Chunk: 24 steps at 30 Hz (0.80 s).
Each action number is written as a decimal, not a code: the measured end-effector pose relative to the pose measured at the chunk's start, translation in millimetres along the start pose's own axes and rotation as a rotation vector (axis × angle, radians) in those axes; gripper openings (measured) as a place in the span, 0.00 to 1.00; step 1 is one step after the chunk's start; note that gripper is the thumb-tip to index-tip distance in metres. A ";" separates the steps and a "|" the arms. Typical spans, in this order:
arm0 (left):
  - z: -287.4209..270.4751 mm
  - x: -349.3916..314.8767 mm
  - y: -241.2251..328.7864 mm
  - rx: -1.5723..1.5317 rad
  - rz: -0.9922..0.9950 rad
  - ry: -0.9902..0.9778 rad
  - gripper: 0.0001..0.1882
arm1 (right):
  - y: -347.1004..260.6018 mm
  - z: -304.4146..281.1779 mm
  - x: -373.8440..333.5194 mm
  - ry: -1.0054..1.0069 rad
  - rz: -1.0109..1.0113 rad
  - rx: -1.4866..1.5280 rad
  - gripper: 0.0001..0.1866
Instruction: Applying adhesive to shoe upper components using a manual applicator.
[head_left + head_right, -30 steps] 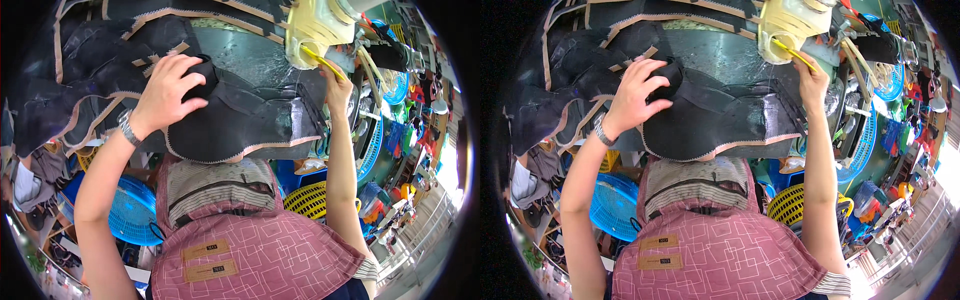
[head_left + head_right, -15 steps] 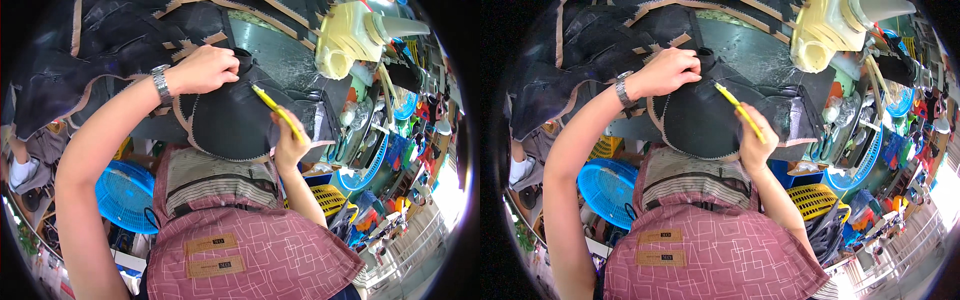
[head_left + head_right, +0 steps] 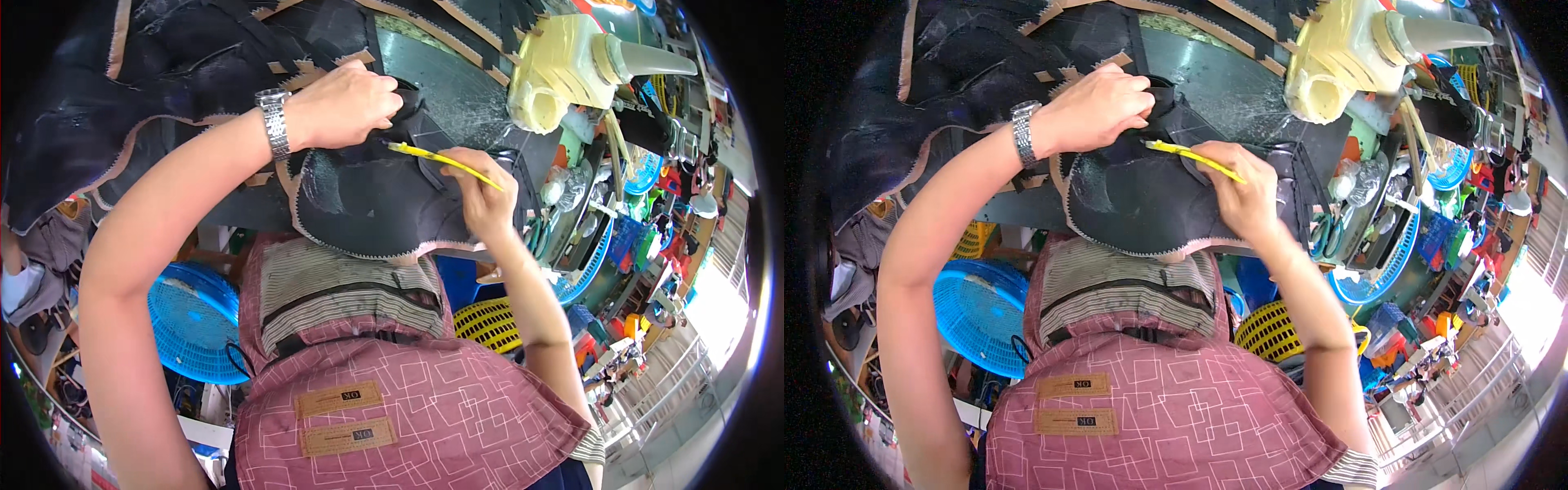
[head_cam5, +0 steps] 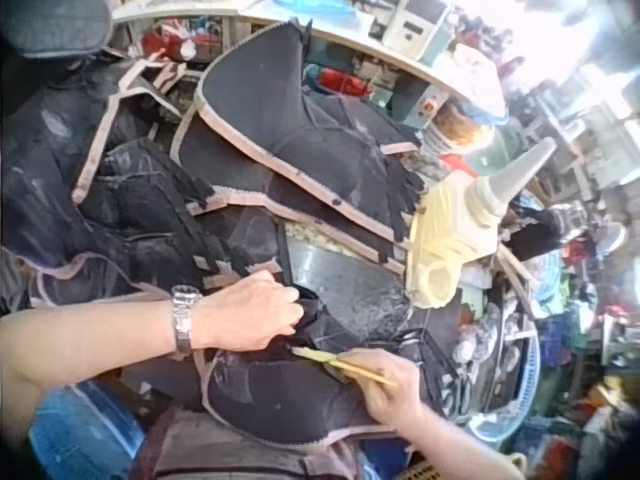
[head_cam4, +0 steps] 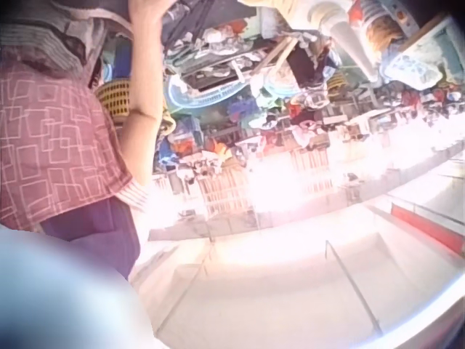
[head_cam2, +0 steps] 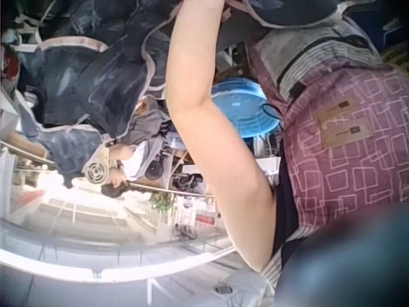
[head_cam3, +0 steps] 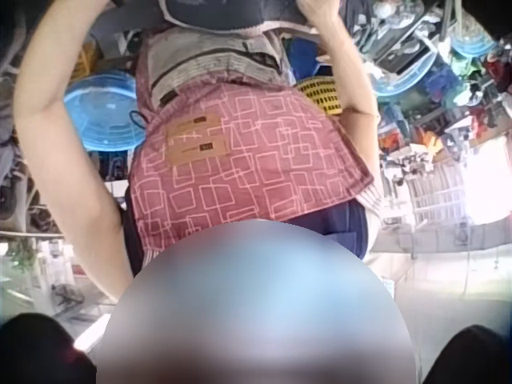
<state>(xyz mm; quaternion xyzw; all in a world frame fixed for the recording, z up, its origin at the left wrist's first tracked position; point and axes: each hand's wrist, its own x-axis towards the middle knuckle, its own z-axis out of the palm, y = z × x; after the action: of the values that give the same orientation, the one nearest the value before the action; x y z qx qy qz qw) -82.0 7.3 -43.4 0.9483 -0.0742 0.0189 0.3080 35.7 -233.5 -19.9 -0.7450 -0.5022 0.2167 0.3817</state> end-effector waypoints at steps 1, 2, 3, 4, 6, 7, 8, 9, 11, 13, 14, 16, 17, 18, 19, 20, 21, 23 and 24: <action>0.5 0.9 1.3 0.017 0.003 -0.020 0.07 | 5.3 -11.1 -3.2 -0.152 -0.147 0.001 0.08; -1.0 0.8 2.9 0.029 0.024 -0.021 0.07 | 10.8 -18.4 -0.8 -0.336 -0.230 -0.045 0.07; -2.9 1.7 4.9 0.041 0.016 -0.019 0.07 | 8.9 -33.1 -5.7 -0.544 -0.091 0.039 0.08; -6.4 0.9 7.5 0.042 0.028 0.003 0.07 | 7.0 -48.0 -6.0 -0.644 -0.032 -0.005 0.08; -14.5 0.7 12.7 0.001 0.000 -0.048 0.07 | 2.3 -76.3 -6.8 -0.619 0.391 0.058 0.07; -21.2 -2.1 15.2 -0.054 -0.021 -0.066 0.05 | 0.6 -93.3 -6.7 -0.374 0.576 0.211 0.06; -26.4 -3.7 17.1 -0.115 -0.072 -0.108 0.04 | 4.7 -107.3 -3.3 -0.109 0.443 0.279 0.06; -30.1 -6.6 21.7 -0.095 -0.023 -0.047 0.04 | 11.6 -120.0 1.7 0.086 0.395 0.257 0.06; -32.8 -7.6 27.6 -0.057 -0.048 -0.071 0.03 | 35.2 -136.0 12.5 0.352 0.402 0.117 0.07; -27.9 -3.8 31.4 -0.115 -0.046 -0.030 0.03 | 66.0 -137.0 19.4 0.428 0.421 -0.066 0.09; -23.8 -1.1 32.1 -0.149 -0.097 -0.054 0.03 | 83.9 -131.8 23.6 0.428 0.200 -0.055 0.08; -12.7 5.2 32.7 -0.031 0.038 0.102 0.04 | 112.4 -130.3 20.8 0.370 0.191 0.024 0.08; -9.1 6.9 31.7 -0.002 0.040 0.097 0.04 | 124.2 -135.3 18.2 0.438 0.279 0.184 0.07; -6.4 7.7 31.1 0.027 0.039 0.089 0.04 | 133.4 -137.9 16.3 0.587 0.414 0.244 0.07; -5.7 7.2 30.0 0.007 0.036 0.070 0.04 | 138.2 -137.8 13.4 0.547 0.462 0.496 0.08; -5.5 6.7 29.1 -0.011 0.040 0.076 0.05 | 138.3 -137.3 10.6 0.596 0.517 0.702 0.08; -6.8 5.5 27.6 -0.037 0.048 0.049 0.04 | 133.6 -132.4 7.6 0.422 0.655 0.905 0.09; -7.9 4.9 25.8 -0.013 0.040 0.007 0.05 | 111.5 -108.9 5.9 0.215 0.792 1.133 0.10; -7.9 5.2 25.5 -0.005 0.034 -0.029 0.05 | 94.0 -84.4 4.2 0.199 0.726 1.242 0.11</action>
<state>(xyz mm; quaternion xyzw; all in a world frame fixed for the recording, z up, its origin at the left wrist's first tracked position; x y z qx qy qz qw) -80.7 -9.1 -21.7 0.9463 -0.0948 0.0104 0.3090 151.8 -278.4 -41.6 -0.5269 0.0293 0.5062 0.6821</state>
